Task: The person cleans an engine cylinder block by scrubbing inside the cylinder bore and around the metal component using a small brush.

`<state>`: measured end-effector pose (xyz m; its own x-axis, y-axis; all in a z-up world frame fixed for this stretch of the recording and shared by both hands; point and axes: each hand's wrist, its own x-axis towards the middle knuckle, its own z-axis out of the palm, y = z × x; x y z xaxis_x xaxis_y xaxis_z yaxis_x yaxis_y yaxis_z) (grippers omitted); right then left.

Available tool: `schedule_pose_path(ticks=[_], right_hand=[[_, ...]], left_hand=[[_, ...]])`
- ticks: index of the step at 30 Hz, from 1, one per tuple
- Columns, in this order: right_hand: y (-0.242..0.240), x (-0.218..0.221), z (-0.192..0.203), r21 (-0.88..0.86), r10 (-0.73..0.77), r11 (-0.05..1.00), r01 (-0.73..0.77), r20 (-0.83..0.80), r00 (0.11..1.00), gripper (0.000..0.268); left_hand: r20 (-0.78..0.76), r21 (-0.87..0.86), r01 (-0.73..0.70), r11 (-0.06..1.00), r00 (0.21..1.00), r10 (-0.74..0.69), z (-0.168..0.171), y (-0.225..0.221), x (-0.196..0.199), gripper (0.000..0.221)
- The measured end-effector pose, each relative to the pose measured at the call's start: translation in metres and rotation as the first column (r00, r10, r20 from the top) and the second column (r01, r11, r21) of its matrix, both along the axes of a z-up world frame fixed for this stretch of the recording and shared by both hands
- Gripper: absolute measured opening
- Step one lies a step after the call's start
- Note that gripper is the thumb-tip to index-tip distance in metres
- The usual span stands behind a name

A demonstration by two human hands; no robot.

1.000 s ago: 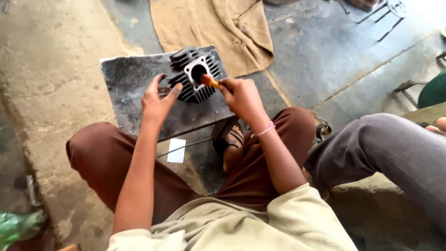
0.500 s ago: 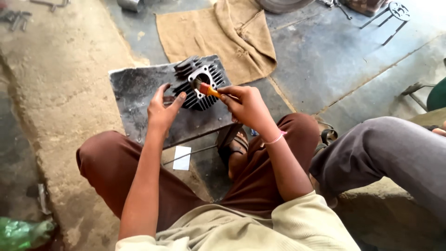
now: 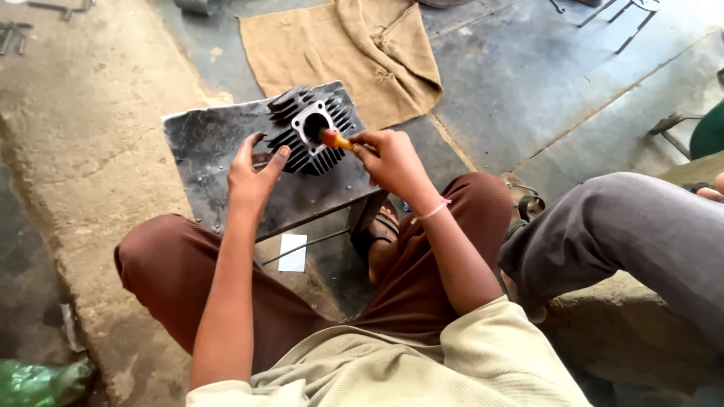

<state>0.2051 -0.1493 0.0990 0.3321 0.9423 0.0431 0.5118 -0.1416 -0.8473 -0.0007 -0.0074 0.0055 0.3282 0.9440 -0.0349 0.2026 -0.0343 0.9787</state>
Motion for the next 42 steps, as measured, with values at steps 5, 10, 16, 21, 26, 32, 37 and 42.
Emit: schedule_pose_path(ticks=[5,10,16,21,26,32,37,42], right_hand=[[-0.006,-0.014,0.024,0.103,0.052,0.993,-0.054,0.027,0.998,0.023],[0.001,-0.006,-0.006,0.025,-0.019,1.000,0.017,0.078,0.997,0.023],[0.001,-0.010,0.006,0.289,0.023,0.951,-0.114,0.301,0.953,0.021],[-0.001,-0.014,0.006,0.003,-0.083,0.996,0.084,0.187,0.979,0.021],[0.003,-0.004,-0.022,0.355,0.010,0.922,-0.153,0.374,0.927,0.022],[-0.004,-0.017,0.024,0.131,0.053,0.989,-0.067,0.110,0.993,0.026],[0.002,-0.006,-0.006,0.025,-0.041,0.999,0.041,-0.035,0.999,0.024],[0.006,-0.016,0.005,0.241,0.049,0.968,-0.067,0.080,0.996,0.022]], left_hand=[[-0.005,0.008,-0.025,1.000,1.000,0.025,0.000,0.008,0.003,0.073],[-0.055,-0.009,-0.009,1.000,0.998,0.009,0.004,-0.001,-0.001,0.072],[-0.017,0.013,-0.013,1.000,1.000,0.013,-0.001,0.011,0.004,0.071],[-0.020,0.020,0.005,1.000,1.000,-0.004,-0.004,0.000,-0.002,0.071],[-0.027,0.028,-0.010,1.000,1.000,0.011,-0.003,0.010,0.002,0.074],[0.017,0.051,0.000,0.999,1.000,-0.001,-0.022,0.010,0.003,0.074],[-0.039,-0.010,-0.008,1.000,0.999,0.007,-0.003,0.003,0.002,0.075],[-0.012,0.028,0.003,1.000,1.000,-0.003,-0.006,0.012,0.004,0.075]])
